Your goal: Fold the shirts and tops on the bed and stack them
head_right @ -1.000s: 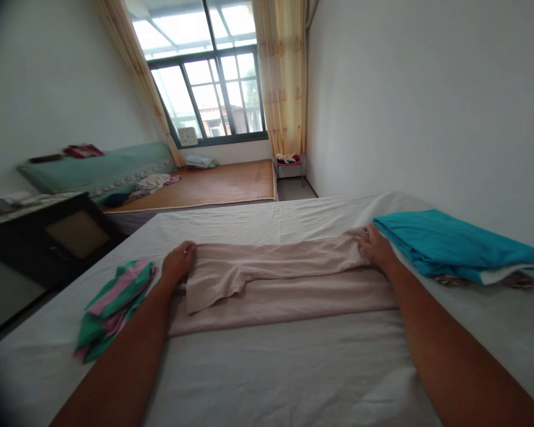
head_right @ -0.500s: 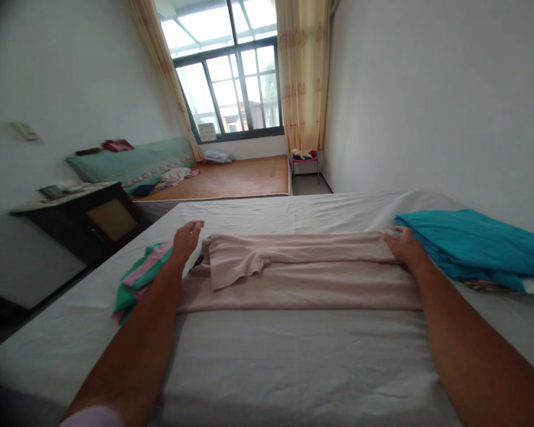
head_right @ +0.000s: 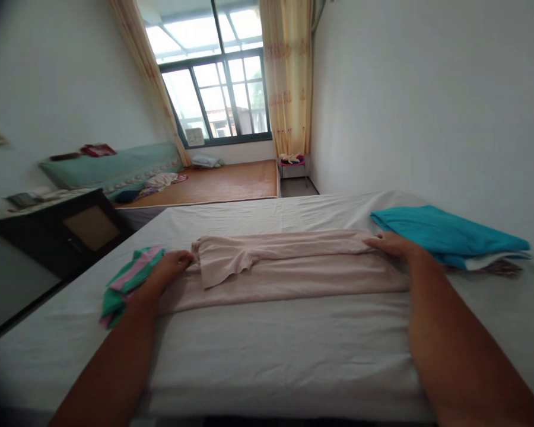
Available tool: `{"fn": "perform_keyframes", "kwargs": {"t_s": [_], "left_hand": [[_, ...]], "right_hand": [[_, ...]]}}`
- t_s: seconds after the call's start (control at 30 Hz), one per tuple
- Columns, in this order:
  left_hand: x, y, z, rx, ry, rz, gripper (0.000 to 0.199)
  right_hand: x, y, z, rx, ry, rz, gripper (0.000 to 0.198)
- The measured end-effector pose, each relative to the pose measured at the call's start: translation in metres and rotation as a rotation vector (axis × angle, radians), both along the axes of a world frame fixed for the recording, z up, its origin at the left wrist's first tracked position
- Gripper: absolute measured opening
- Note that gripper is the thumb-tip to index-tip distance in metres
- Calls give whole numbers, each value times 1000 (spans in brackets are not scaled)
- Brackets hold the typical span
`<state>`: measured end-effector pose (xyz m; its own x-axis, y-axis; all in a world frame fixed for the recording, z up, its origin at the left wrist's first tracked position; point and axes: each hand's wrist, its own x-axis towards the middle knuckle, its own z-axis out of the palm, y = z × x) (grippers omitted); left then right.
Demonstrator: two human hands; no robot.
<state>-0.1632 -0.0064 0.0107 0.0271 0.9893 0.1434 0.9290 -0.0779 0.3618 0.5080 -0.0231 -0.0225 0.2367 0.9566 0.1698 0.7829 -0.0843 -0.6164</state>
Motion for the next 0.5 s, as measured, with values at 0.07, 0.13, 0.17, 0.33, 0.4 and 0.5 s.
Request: {"fn": "perform_keyframes", "kwargs": {"t_s": [0.07, 0.13, 0.17, 0.33, 0.4, 0.5], "left_hand": [[15, 5, 0, 192, 90, 53, 31], [40, 7, 4, 342, 87, -23, 34], [55, 6, 5, 374, 69, -110, 34], [121, -8, -7, 195, 64, -575, 42], [131, -14, -17, 80, 105, -619, 50], [130, -21, -25, 7, 148, -639, 49]], "right_hand": [[-2, -10, 9, -193, 47, 13, 48], [-6, -19, 15, -318, 108, 24, 50], [-8, -22, 17, -345, 135, 38, 51], [-16, -27, 22, -205, 125, 189, 52], [-16, -25, 21, -168, 127, 181, 48], [-14, -21, 18, -193, 194, 166, 42]]}}
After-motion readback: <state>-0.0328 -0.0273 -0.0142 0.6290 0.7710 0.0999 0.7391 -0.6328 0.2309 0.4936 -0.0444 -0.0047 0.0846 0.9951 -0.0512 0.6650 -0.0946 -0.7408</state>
